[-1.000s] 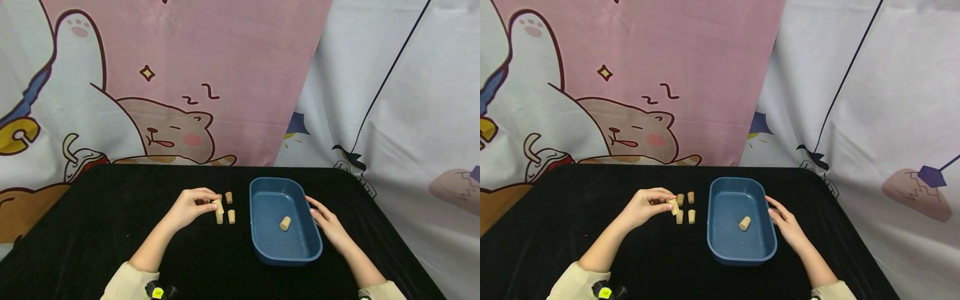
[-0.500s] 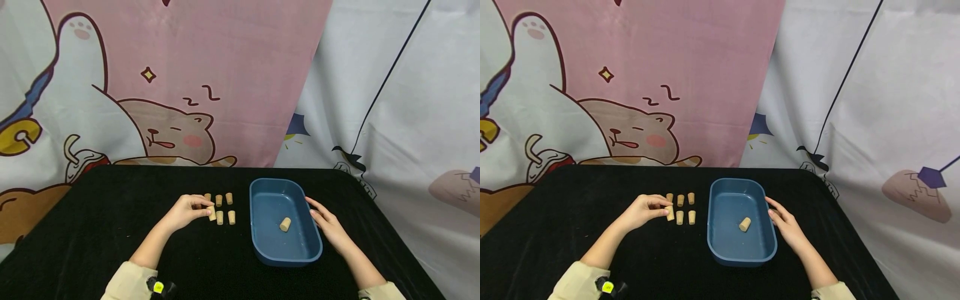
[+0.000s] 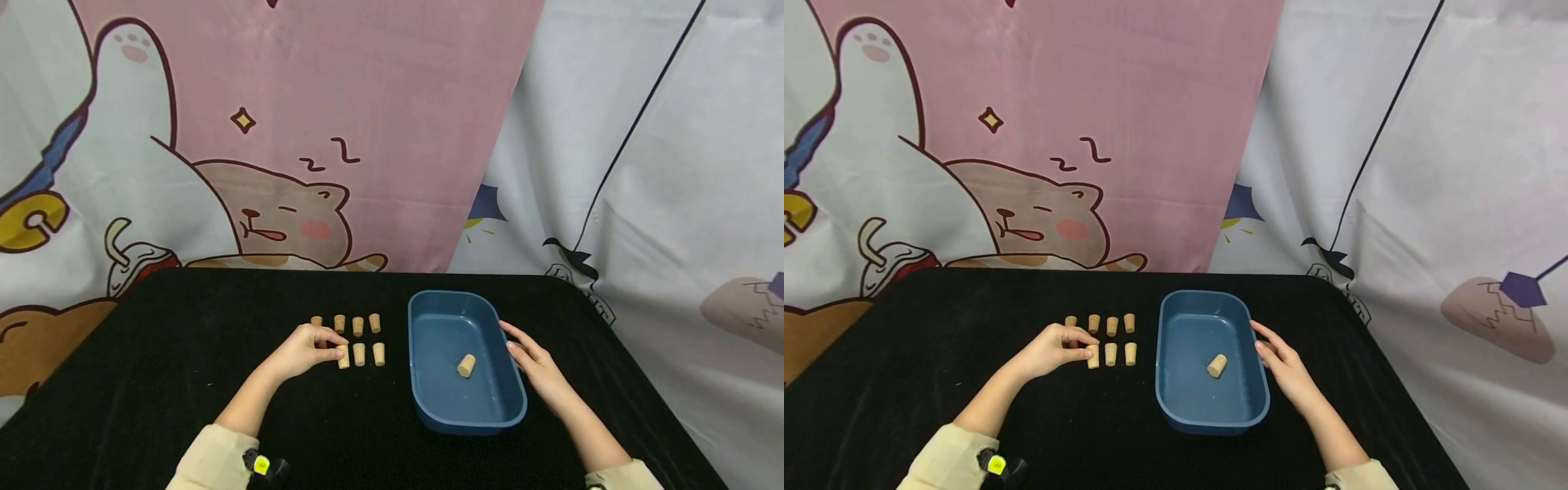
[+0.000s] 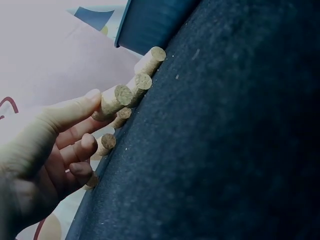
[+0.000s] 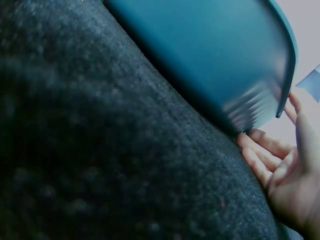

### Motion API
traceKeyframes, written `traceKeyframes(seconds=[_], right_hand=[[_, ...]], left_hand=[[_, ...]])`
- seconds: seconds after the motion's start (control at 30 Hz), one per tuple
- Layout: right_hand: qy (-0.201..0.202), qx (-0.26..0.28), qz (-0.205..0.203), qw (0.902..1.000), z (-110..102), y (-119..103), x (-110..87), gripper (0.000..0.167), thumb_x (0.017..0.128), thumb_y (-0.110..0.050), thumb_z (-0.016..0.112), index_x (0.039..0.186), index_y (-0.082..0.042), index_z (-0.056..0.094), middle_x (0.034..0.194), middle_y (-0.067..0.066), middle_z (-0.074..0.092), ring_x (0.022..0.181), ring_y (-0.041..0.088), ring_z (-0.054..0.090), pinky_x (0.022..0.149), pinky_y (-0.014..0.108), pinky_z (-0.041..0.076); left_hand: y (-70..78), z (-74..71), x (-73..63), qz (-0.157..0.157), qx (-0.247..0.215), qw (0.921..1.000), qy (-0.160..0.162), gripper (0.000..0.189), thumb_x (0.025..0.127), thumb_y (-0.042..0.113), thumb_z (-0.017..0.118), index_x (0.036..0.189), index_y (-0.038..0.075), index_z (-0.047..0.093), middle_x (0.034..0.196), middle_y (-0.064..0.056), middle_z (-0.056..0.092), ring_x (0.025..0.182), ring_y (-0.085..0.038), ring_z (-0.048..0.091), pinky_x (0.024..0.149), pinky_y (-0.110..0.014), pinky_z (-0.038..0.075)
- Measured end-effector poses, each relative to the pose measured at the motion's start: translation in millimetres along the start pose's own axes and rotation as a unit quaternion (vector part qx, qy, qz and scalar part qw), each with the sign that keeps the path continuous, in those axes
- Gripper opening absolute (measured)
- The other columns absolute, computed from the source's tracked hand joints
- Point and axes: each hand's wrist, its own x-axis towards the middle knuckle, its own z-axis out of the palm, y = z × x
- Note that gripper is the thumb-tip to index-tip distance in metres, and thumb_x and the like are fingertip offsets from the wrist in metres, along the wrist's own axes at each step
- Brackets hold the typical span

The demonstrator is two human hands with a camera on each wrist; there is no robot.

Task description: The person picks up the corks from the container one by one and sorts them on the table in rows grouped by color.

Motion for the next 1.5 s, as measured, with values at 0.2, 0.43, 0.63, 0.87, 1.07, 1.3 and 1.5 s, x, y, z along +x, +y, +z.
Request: traceKeyframes(seconds=[0.2,0.43,0.63,0.87,1.07,1.3,1.5], right_hand=[[-0.003,0.004,-0.001,1.0000,-1.6,1.3,0.2,0.051,0.105,-0.029,0.037,0.151,-0.011,0.027,0.150,0.025,0.026,0.107,0.001,0.055,0.085,0.029,0.050],[-0.005,0.010,-0.006,0.9999,-1.1,0.1,-0.6,0.050,0.105,-0.028,0.037,0.151,-0.009,0.026,0.149,0.026,0.026,0.107,0.001,0.056,0.085,0.029,0.049],[-0.005,0.009,-0.004,0.9999,-0.8,1.1,-0.4,0.050,0.105,-0.028,0.036,0.151,-0.008,0.026,0.148,0.028,0.026,0.106,0.002,0.056,0.084,0.028,0.050],[-0.005,0.013,-0.002,0.9999,-0.8,1.6,-1.4,0.050,0.105,-0.027,0.036,0.150,-0.009,0.027,0.149,0.027,0.026,0.106,0.001,0.056,0.084,0.029,0.050],[-0.002,0.009,0.004,1.0000,-0.5,1.5,-0.9,0.051,0.105,-0.029,0.037,0.151,-0.010,0.027,0.149,0.026,0.026,0.106,0.002,0.056,0.084,0.030,0.050],[-0.004,0.010,0.006,0.9999,-0.3,0.6,-0.3,0.051,0.105,-0.029,0.037,0.151,-0.010,0.027,0.149,0.026,0.026,0.106,0.002,0.056,0.084,0.030,0.050],[0.000,0.003,0.006,1.0000,0.3,-0.2,0.4,0.051,0.105,-0.031,0.038,0.150,-0.010,0.028,0.149,0.025,0.027,0.107,0.001,0.055,0.085,0.029,0.049]], left_hand=[[-4.1,1.2,-0.7,-0.009,0.003,0.9999,-0.012,0.019,0.090,0.017,0.067,0.106,0.006,0.071,0.088,0.003,0.064,0.069,-0.016,0.056,0.061,-0.030,0.048],[-7.1,2.2,-0.4,-0.017,0.000,0.9998,-0.014,0.018,0.090,0.016,0.067,0.105,0.007,0.071,0.091,0.001,0.065,0.072,-0.017,0.056,0.062,-0.030,0.048],[-6.0,3.5,0.7,-0.006,0.008,0.9999,-0.008,0.017,0.091,0.015,0.066,0.104,0.005,0.072,0.090,0.001,0.064,0.072,-0.017,0.054,0.061,-0.029,0.046],[-6.2,4.0,1.1,0.003,0.016,0.9999,-0.005,0.017,0.091,0.013,0.066,0.104,0.004,0.072,0.086,0.003,0.062,0.071,-0.017,0.053,0.061,-0.029,0.046],[-6.7,4.0,0.8,0.001,0.023,0.9997,-0.003,0.017,0.090,0.014,0.066,0.105,0.006,0.072,0.087,0.005,0.063,0.071,-0.015,0.054,0.062,-0.029,0.047],[-1.1,0.8,0.3,-0.001,0.038,0.9992,0.014,0.021,0.089,0.015,0.067,0.107,0.005,0.070,0.093,0.003,0.063,0.073,-0.014,0.055,0.061,-0.030,0.049],[13.9,-1.2,2.2,0.012,0.045,0.9979,0.045,0.024,0.090,0.016,0.067,0.111,0.005,0.069,0.094,0.002,0.061,0.074,-0.016,0.054,0.061,-0.030,0.048]])
